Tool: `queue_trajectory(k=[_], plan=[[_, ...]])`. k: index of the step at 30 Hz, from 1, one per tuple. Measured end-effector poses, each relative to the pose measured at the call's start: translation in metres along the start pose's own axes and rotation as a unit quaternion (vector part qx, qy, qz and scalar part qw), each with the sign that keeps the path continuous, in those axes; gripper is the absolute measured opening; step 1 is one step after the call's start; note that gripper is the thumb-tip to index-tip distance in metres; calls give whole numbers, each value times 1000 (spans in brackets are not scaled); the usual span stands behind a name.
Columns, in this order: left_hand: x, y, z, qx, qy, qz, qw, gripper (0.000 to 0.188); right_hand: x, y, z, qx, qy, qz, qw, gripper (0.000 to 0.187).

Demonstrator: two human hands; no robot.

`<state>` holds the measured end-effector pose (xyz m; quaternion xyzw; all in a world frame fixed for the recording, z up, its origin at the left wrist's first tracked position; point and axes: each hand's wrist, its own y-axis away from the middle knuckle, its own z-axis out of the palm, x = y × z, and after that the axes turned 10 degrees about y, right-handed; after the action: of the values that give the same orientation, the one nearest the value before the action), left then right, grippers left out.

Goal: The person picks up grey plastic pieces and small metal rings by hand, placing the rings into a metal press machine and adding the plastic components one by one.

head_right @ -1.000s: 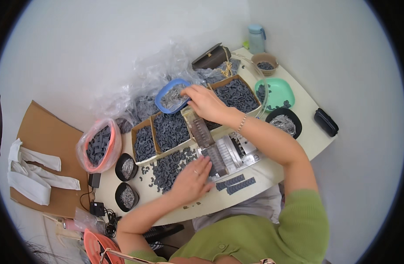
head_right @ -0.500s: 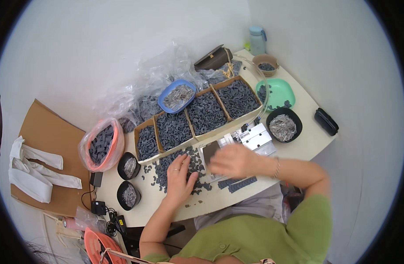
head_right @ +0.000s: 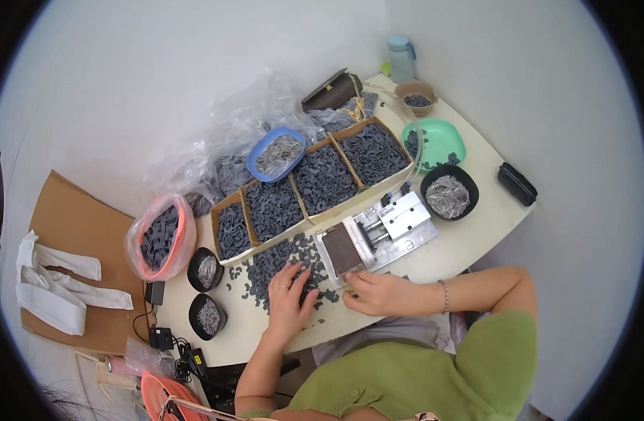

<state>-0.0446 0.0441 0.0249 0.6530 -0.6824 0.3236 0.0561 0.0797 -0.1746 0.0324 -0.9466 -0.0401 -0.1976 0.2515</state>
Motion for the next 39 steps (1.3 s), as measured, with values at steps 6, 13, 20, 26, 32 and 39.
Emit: queue_trajectory(k=[6, 13, 20, 26, 32, 39], plan=[[-1, -5, 9, -26, 9, 68, 997, 37, 45, -7, 17, 105, -64, 74, 990, 24], [29, -29, 41, -40, -156, 142, 977, 30, 117, -77, 64, 67, -300, 353, 884, 41], [41, -52, 41, -158, -196, 96, 963, 9, 175, -39, 68, -53, -258, 322, 909, 28], [11, -79, 11, -61, -1, 32, 998, 7, 214, 0, 85, -113, -162, 389, 900, 16], [-56, -95, -102, 274, 39, -69, 958, 5, 207, -8, 104, -102, -150, 401, 898, 13], [-183, -73, -189, 341, -349, -37, 872, 21, 209, 0, 79, -72, -191, 415, 887, 10]])
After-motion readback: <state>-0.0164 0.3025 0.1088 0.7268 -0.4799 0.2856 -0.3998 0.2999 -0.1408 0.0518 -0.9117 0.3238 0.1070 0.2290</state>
